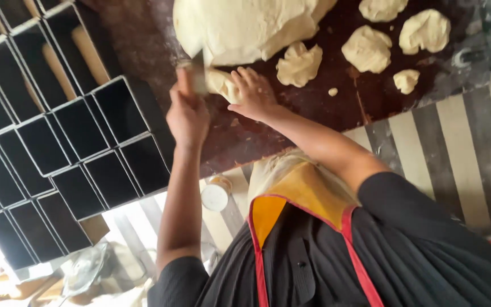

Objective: Divide large pieces of dough and roll them into loaf shapes for baking.

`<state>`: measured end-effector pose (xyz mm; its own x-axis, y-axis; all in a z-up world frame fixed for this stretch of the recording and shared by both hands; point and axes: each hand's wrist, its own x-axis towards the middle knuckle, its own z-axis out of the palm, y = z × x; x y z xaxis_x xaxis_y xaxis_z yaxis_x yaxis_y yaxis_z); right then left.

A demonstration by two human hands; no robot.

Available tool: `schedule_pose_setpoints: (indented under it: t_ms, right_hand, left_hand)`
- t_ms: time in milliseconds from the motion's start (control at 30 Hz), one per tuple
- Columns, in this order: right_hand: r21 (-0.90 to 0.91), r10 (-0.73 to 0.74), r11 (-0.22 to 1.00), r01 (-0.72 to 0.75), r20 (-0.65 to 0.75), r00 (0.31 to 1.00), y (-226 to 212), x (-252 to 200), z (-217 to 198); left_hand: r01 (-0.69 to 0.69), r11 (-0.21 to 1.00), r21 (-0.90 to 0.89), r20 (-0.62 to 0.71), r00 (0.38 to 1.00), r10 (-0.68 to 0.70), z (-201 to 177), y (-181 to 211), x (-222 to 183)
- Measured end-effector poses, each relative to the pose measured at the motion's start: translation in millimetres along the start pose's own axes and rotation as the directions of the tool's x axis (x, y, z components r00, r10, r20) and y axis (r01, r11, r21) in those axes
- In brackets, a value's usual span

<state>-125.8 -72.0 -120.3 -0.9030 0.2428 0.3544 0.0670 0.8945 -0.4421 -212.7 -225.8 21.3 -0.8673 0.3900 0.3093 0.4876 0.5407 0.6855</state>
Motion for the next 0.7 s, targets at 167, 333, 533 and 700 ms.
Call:
schedule_pose_setpoints:
  t_ms: [167, 333, 533, 700]
  right_hand:
    - [-0.014, 0.155, 0.987, -0.157, 0.255, 0.954, -3, -4, 16]
    - [-0.064, 0.238, 0.970, -0.234, 0.434, 0.869, 1, -18, -7]
    - [0.347, 0.164, 0.861, -0.371, 0.501, 0.850, 44, -63, -104]
    - [0.178, 0.464, 0.848, -0.499, 0.206, 0.861, 77, -68, -312]
  left_hand:
    - [0.032, 0.934, 0.356, 0.451, 0.869, -0.202, 35, -11, -20]
    - [-0.018, 0.912, 0.409, 0.569, 0.787, -0.239, 105, -41, -10]
    - [-0.059, 0.900, 0.431, 0.571, 0.791, -0.222, 86, -1, 9]
    - [-0.109, 0.889, 0.444, 0.630, 0.743, -0.224, 93, 28, -3]
